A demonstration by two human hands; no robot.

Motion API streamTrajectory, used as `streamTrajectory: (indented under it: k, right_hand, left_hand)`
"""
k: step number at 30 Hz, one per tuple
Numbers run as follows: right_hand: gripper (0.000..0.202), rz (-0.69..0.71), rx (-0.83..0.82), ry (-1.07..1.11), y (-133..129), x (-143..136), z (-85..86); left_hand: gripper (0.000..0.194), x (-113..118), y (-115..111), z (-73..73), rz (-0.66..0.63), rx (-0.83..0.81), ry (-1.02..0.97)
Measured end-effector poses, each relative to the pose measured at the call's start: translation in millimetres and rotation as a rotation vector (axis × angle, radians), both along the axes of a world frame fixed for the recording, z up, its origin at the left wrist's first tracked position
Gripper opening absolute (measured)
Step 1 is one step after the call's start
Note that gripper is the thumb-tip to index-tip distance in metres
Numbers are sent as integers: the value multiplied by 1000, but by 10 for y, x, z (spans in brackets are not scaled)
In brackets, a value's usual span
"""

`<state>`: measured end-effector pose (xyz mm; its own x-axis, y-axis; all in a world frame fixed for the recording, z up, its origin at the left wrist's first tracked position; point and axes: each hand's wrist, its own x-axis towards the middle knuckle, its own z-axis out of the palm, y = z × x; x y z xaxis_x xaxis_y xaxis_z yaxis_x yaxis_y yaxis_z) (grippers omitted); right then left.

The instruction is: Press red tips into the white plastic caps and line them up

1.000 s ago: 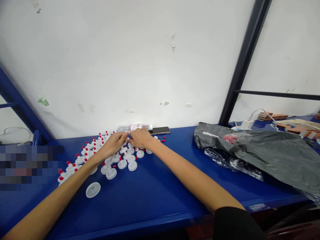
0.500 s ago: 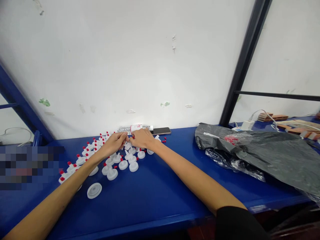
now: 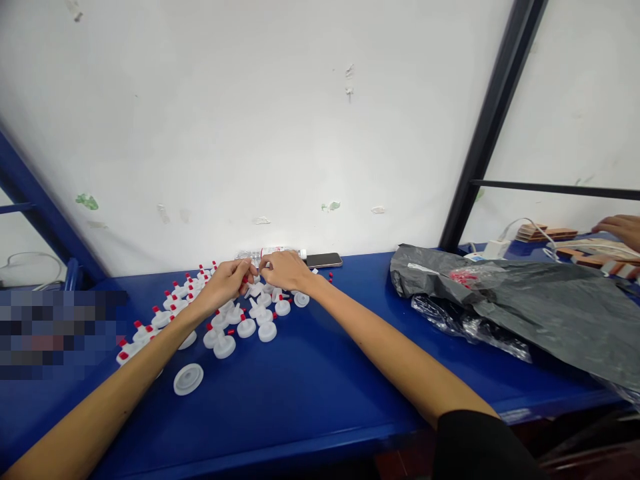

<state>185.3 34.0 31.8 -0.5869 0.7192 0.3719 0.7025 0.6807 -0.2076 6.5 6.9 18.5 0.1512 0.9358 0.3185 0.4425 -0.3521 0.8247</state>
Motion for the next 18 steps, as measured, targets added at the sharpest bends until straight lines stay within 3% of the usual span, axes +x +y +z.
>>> streamTrajectory:
  k: [4, 8, 11, 18]
  right_hand:
    - [26, 190, -30, -9, -10, 23, 78]
    - [29, 288, -23, 53, -35, -7, 79]
    - [34, 273, -5, 72, -44, -29, 67]
    - [35, 150, 160, -116, -9, 32, 141]
  left_hand:
    - [41, -11, 7, 20, 97, 17, -100]
    - [40, -26, 3, 48, 148, 44, -164]
    - [39, -29, -7, 59, 158, 57, -155]
    - [42, -11, -24, 44, 171, 80, -38]
